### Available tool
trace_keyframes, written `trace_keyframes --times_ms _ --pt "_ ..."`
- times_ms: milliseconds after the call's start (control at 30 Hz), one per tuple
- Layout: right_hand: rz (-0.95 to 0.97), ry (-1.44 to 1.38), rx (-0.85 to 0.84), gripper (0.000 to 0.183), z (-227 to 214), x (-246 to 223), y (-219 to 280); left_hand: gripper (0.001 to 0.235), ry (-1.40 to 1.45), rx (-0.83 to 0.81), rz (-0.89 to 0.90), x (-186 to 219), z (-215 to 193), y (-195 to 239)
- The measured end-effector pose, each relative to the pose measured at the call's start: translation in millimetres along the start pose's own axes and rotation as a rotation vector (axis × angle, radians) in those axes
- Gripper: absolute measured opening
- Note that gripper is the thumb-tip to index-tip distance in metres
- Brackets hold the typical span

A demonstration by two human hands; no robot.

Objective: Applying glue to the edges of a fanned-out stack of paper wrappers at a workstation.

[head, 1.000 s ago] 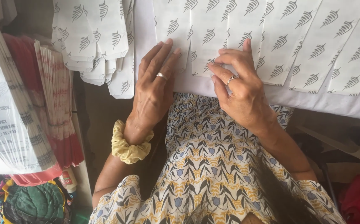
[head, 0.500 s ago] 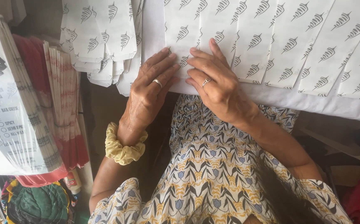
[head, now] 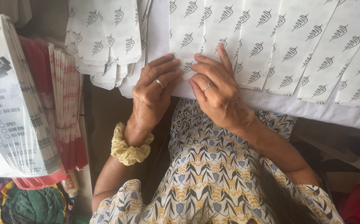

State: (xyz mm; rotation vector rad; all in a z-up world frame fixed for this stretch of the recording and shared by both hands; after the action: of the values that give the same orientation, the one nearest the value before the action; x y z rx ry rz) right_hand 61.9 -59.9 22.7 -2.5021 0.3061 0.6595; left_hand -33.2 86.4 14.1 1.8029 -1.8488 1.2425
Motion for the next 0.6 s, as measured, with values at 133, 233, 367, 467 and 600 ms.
trace_keyframes --times_ms 133,233,367,467,600 --pt "0.070 -0.085 0.034 0.016 1.1 2.9 -2.6 0.010 0.055 0.113 -0.165 6.7 5.3 -4.8" --pt "0.108 -0.172 0.018 0.020 1.1 12.4 -0.2 0.012 0.147 0.068 -0.227 7.6 -4.8 -11.1" --pt "0.113 -0.220 0.008 0.016 -3.3 12.4 -1.5 0.019 0.137 0.006 -0.242 0.8 -1.7 -4.4" --pt "0.096 -0.189 0.013 0.017 -1.0 12.7 -0.7 0.028 -0.268 0.053 -0.050 -4.4 -7.4 -10.5" --pt "0.065 -0.172 -0.006 0.020 0.8 15.5 3.7 0.044 -0.703 -0.018 -0.242 -29.2 -38.4 -33.1"
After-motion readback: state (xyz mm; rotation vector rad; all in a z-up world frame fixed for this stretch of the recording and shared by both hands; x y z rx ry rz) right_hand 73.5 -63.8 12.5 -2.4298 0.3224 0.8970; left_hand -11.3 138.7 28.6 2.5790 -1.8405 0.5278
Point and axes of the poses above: each hand's wrist, its own y-axis away from the middle knuckle, its own z-axis out of the palm, x = y × z, the point moved 2 cm from there along -y, towards the middle knuckle, and after that the axes turned 8 degrees about -x, right-handed, at the moved point
